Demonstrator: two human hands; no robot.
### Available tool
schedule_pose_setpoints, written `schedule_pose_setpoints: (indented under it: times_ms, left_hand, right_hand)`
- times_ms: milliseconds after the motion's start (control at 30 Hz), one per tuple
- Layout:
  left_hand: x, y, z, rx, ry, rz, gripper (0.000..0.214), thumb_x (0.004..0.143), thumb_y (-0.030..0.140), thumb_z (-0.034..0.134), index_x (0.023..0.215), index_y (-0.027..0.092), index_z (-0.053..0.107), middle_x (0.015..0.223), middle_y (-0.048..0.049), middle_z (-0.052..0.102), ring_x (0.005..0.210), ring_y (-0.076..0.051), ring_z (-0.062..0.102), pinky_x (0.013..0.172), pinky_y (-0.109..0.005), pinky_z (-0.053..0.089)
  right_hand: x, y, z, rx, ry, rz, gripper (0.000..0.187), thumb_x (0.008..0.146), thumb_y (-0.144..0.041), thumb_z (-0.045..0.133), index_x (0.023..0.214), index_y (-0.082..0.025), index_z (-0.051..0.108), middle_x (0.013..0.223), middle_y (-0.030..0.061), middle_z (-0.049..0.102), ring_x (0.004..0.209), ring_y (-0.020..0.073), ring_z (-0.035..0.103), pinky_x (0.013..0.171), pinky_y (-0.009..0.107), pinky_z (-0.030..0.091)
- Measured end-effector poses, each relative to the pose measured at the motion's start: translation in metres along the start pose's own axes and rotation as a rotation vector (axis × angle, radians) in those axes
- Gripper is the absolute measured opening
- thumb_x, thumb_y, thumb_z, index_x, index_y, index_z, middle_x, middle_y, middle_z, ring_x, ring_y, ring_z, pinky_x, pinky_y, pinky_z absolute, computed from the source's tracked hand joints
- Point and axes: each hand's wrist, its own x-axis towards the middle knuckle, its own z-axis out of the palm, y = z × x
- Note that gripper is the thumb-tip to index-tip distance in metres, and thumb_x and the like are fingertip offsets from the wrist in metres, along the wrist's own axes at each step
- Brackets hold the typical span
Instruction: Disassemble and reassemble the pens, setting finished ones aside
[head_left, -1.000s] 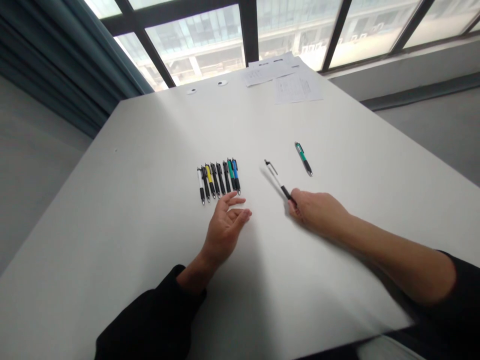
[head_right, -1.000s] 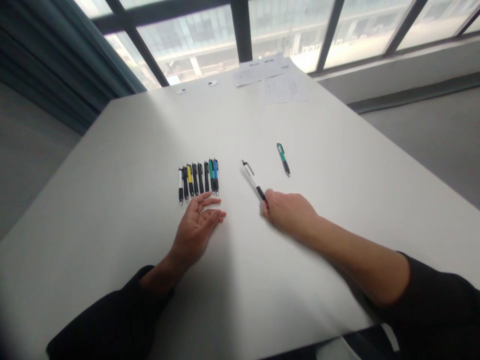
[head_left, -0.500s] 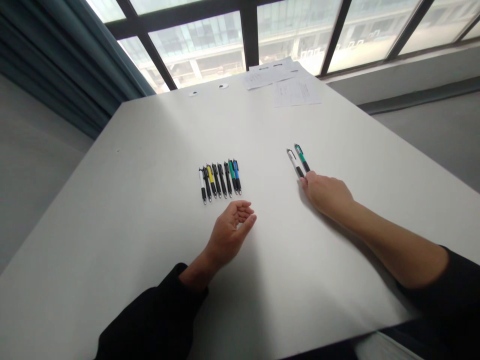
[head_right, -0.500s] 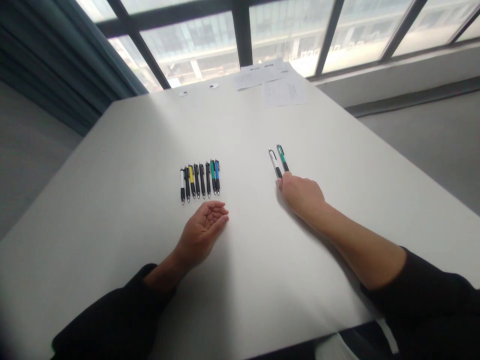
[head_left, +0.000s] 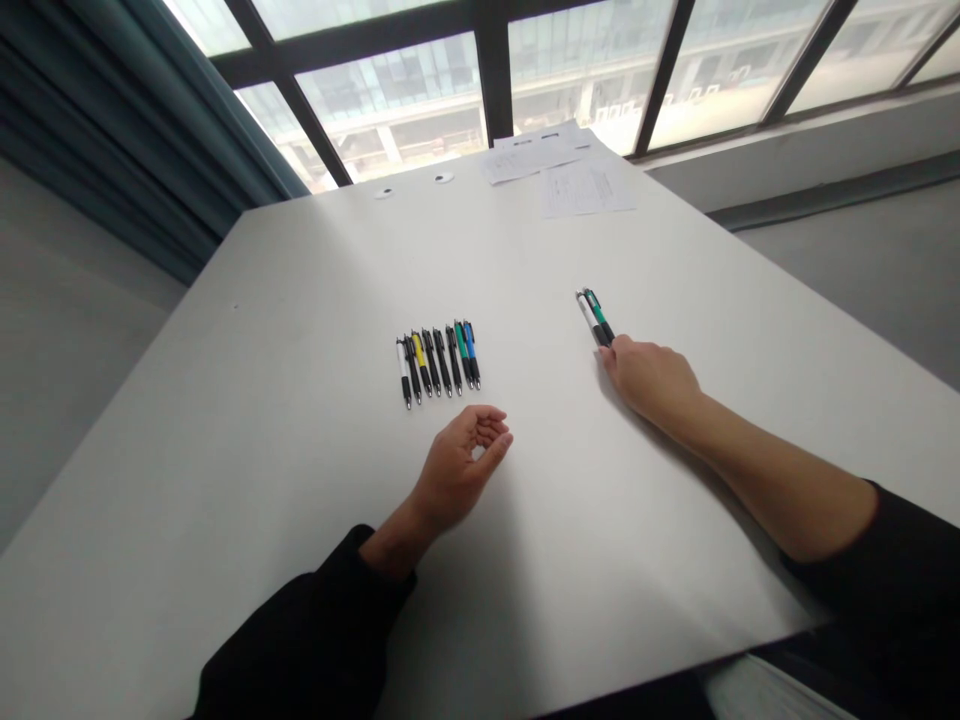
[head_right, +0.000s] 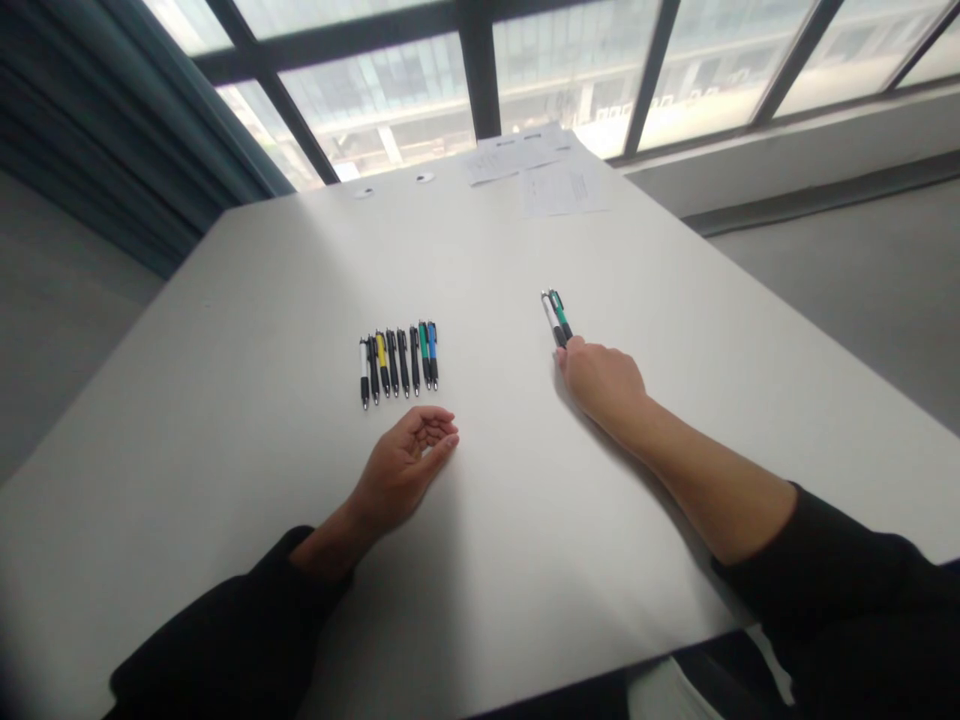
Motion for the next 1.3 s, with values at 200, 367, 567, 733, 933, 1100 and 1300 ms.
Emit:
schedule_pose_setpoints:
  times_ms: [200, 367, 567, 733, 933, 1100, 1300]
  left_hand:
    - [0.005, -0.001, -0.003, -0.123, -0.002, -0.056, 0.024, 0.086, 0.029, 0.075, 0.103, 0.017, 0.063, 0.089, -0.0033, 0.069, 0.081, -0.014, 0.067, 0.081, -0.029, 0.057]
    - [0.007, -0.006, -0.005, -0.158, 0.008, -0.043, 0.024, 0.085, 0.030, 0.076, 0.102, 0.017, 0.063, 0.088, -0.0028, 0.069, 0.083, -0.015, 0.068, 0.080, -0.029, 0.057]
    - [0.021, -0.009, -0.016, 0.455, 0.172, 0.330, 0.004, 0.091, 0.019, 0.068, 0.093, 0.018, 0.065, 0.077, 0.0003, 0.063, 0.062, -0.012, 0.053, 0.065, -0.027, 0.049]
    - [0.056, -0.007, -0.016, 0.847, 0.177, 0.529, 0.006, 0.096, 0.020, 0.061, 0.097, 0.018, 0.066, 0.097, -0.0080, 0.070, 0.095, -0.024, 0.061, 0.089, -0.037, 0.049]
    - [0.072, -0.006, -0.014, 1.083, 0.237, 0.332, 0.019, 0.094, 0.029, 0.064, 0.106, 0.015, 0.069, 0.108, -0.0140, 0.067, 0.101, -0.031, 0.055, 0.092, -0.043, 0.045]
    - [0.068, -0.008, -0.018, 1.155, 0.278, 0.275, 0.024, 0.093, 0.035, 0.065, 0.100, 0.012, 0.070, 0.102, -0.0163, 0.063, 0.097, -0.033, 0.053, 0.087, -0.045, 0.046]
    - [0.068, -0.006, -0.018, 1.205, 0.281, 0.252, 0.024, 0.093, 0.037, 0.064, 0.093, 0.014, 0.070, 0.098, -0.0148, 0.063, 0.095, -0.032, 0.053, 0.085, -0.043, 0.046]
  right_hand:
    - [-0.001, 0.000, 0.001, 0.010, 0.016, 0.024, 0.047, 0.107, -0.044, 0.031, 0.111, -0.011, 0.065, 0.090, 0.0223, 0.076, 0.074, 0.0306, 0.072, 0.063, 0.034, 0.043]
    - [-0.001, 0.000, 0.001, 0.012, 0.014, 0.023, 0.048, 0.107, -0.044, 0.030, 0.111, -0.011, 0.064, 0.090, 0.0220, 0.075, 0.075, 0.0315, 0.072, 0.063, 0.034, 0.042]
    - [-0.003, -0.001, 0.000, 0.002, -0.008, -0.011, 0.046, 0.107, -0.044, 0.031, 0.111, -0.013, 0.064, 0.094, 0.0195, 0.076, 0.077, 0.0304, 0.073, 0.064, 0.033, 0.042]
    - [-0.005, -0.003, -0.001, -0.025, 0.008, -0.026, 0.048, 0.107, -0.046, 0.029, 0.110, -0.014, 0.065, 0.092, 0.0190, 0.076, 0.075, 0.0321, 0.073, 0.061, 0.033, 0.039]
    - [-0.006, -0.001, 0.000, -0.023, 0.003, -0.018, 0.048, 0.106, -0.047, 0.032, 0.106, -0.015, 0.067, 0.090, 0.0183, 0.076, 0.073, 0.0303, 0.072, 0.058, 0.032, 0.035]
    - [-0.007, 0.000, 0.000, 0.009, 0.004, -0.028, 0.047, 0.106, -0.047, 0.032, 0.105, -0.016, 0.068, 0.092, 0.0174, 0.077, 0.072, 0.0282, 0.070, 0.058, 0.032, 0.035]
    - [-0.009, 0.000, -0.001, 0.033, 0.009, -0.028, 0.045, 0.104, -0.048, 0.036, 0.102, -0.017, 0.068, 0.091, 0.0162, 0.076, 0.070, 0.0263, 0.068, 0.060, 0.032, 0.033]
